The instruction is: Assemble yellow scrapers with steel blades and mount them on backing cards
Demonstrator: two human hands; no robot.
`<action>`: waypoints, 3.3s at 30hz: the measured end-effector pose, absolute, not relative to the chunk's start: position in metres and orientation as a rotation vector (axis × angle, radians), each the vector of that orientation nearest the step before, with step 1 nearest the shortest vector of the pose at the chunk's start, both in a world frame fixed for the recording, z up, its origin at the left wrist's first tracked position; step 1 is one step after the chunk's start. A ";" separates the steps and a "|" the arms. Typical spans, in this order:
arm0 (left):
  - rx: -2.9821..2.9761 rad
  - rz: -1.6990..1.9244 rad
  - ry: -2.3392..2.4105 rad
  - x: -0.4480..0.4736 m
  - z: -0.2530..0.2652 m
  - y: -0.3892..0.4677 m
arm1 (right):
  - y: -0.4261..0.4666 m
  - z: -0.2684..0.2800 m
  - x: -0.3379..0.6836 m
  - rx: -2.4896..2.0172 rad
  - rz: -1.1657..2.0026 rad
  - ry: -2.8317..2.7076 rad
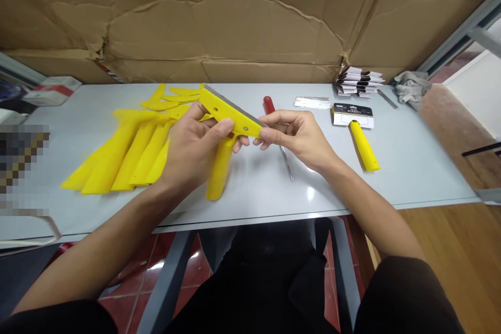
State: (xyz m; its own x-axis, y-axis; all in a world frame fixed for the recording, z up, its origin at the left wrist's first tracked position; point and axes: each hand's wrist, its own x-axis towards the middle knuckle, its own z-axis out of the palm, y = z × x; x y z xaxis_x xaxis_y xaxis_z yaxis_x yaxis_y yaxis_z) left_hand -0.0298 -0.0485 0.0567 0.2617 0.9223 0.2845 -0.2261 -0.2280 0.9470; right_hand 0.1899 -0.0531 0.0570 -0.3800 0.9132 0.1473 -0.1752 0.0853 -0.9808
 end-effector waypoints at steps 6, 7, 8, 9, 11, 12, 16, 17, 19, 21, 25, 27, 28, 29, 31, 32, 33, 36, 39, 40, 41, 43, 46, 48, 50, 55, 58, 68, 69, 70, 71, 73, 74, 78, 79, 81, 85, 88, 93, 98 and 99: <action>1.371 1.227 0.713 -0.033 0.055 -0.044 | -0.055 0.065 0.191 -0.860 1.289 -1.474; 1.370 1.215 0.720 -0.033 0.056 -0.044 | -0.057 0.065 0.190 -0.887 1.240 -1.476; 1.369 1.204 0.724 -0.033 0.057 -0.045 | -0.059 0.066 0.189 -0.912 1.195 -1.482; 1.367 1.197 0.726 -0.033 0.058 -0.046 | -0.060 0.066 0.188 -0.934 1.153 -1.489; 1.363 1.195 0.716 -0.032 0.060 -0.048 | -0.063 0.065 0.186 -0.953 1.075 -1.503; 1.364 1.191 0.710 -0.031 0.060 -0.048 | -0.063 0.064 0.185 -0.953 1.039 -1.518; 1.344 1.162 0.686 -0.029 0.058 -0.049 | -0.063 0.062 0.182 -0.944 0.755 -1.694; 1.336 1.155 0.684 -0.029 0.057 -0.049 | -0.062 0.062 0.182 -0.933 0.674 -1.732; 1.327 1.146 0.681 -0.029 0.056 -0.049 | -0.061 0.061 0.181 -0.898 0.575 -1.753; 1.329 1.142 0.677 -0.029 0.056 -0.050 | -0.060 0.060 0.182 -0.863 0.554 -1.744; 1.343 1.131 0.677 -0.029 0.056 -0.050 | -0.058 0.059 0.185 -0.850 0.591 -1.778; 1.351 1.121 0.686 -0.029 0.057 -0.049 | -0.058 0.059 0.186 -0.862 0.625 -1.790; 1.354 1.120 0.686 -0.029 0.057 -0.049 | -0.058 0.059 0.186 -0.869 0.632 -1.789; 1.357 1.122 0.683 -0.030 0.057 -0.048 | -0.058 0.060 0.186 -0.876 0.629 -1.786; 1.365 1.122 0.680 -0.030 0.058 -0.048 | -0.059 0.061 0.186 -0.885 0.617 -1.779; 1.368 1.124 0.677 -0.030 0.058 -0.048 | -0.059 0.062 0.186 -0.884 0.614 -1.778; 1.370 1.126 0.675 -0.030 0.058 -0.048 | -0.059 0.062 0.186 -0.878 0.614 -1.781; 1.370 1.124 0.679 -0.031 0.057 -0.048 | -0.059 0.063 0.188 -0.869 0.624 -1.797; 1.379 1.119 0.696 -0.031 0.057 -0.049 | -0.060 0.063 0.186 -0.901 0.631 -1.815; 1.386 1.117 0.701 -0.031 0.057 -0.049 | -0.061 0.063 0.186 -0.909 0.629 -1.817; 1.395 1.114 0.705 -0.032 0.056 -0.049 | -0.061 0.064 0.186 -0.919 0.635 -1.822; 1.411 1.117 0.714 -0.033 0.056 -0.048 | -0.060 0.068 0.189 -0.950 0.684 -1.828; 1.419 1.159 0.736 -0.037 0.056 -0.044 | -0.054 0.079 0.209 -1.074 0.753 -1.764; 1.415 1.181 0.744 -0.039 0.054 -0.040 | -0.047 0.086 0.232 -1.215 0.714 -1.749; 1.407 1.179 0.745 -0.041 0.052 -0.037 | -0.041 0.091 0.256 -1.385 0.664 -1.920; 1.339 1.183 0.733 -0.041 0.050 -0.032 | -0.037 0.086 0.282 -1.738 0.624 -2.373; 1.341 1.178 0.731 -0.041 0.050 -0.031 | -0.039 0.078 0.277 -1.876 0.590 -2.422; 1.320 1.238 0.732 -0.038 0.050 -0.034 | -0.038 0.079 0.261 -2.021 0.569 -2.340; 1.313 1.253 0.731 -0.037 0.051 -0.035 | -0.039 0.081 0.260 -1.941 0.549 -2.301; 1.312 1.269 0.730 -0.037 0.051 -0.036 | -0.040 0.083 0.258 -1.836 0.544 -2.234; 1.318 1.286 0.728 -0.036 0.052 -0.036 | -0.042 0.086 0.254 -1.702 0.564 -2.141; 1.341 1.310 0.723 -0.035 0.053 -0.038 | -0.048 0.088 0.243 -1.393 0.648 -1.930; 1.349 1.315 0.720 -0.035 0.054 -0.039 | -0.052 0.088 0.235 -1.238 0.684 -1.845; 1.307 1.284 0.695 -0.034 0.055 -0.042 | -0.063 0.080 0.206 -0.866 0.546 -1.810; 1.290 1.270 0.686 -0.033 0.055 -0.043 | -0.064 0.077 0.201 -0.820 0.477 -1.836; 1.257 1.235 0.672 -0.032 0.055 -0.046 | -0.064 0.071 0.193 -0.763 0.362 -1.865; 1.182 1.172 0.648 -0.028 0.057 -0.051 | -0.059 0.065 0.185 -0.685 0.209 -1.911; 1.150 1.154 0.636 -0.026 0.058 -0.054 | -0.057 0.061 0.181 -0.669 0.097 -1.951; 1.143 1.121 0.653 -0.025 0.060 -0.056 | -0.060 0.056 0.177 -0.753 0.056 -1.974; 1.131 1.125 0.699 -0.025 0.061 -0.057 | -0.061 0.053 0.174 -0.793 0.080 -1.952; 1.133 1.128 0.704 -0.025 0.061 -0.057 | -0.061 0.053 0.173 -0.792 0.080 -1.942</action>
State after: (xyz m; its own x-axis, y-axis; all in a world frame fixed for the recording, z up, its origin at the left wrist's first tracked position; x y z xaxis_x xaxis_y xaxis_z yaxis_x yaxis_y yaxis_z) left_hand -0.0250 -0.0574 0.0611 0.3191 0.9429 0.0957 -0.3290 0.0156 0.9442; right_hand 0.1734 -0.0608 0.0530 -0.2895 0.5581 0.7777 0.4921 0.7836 -0.3791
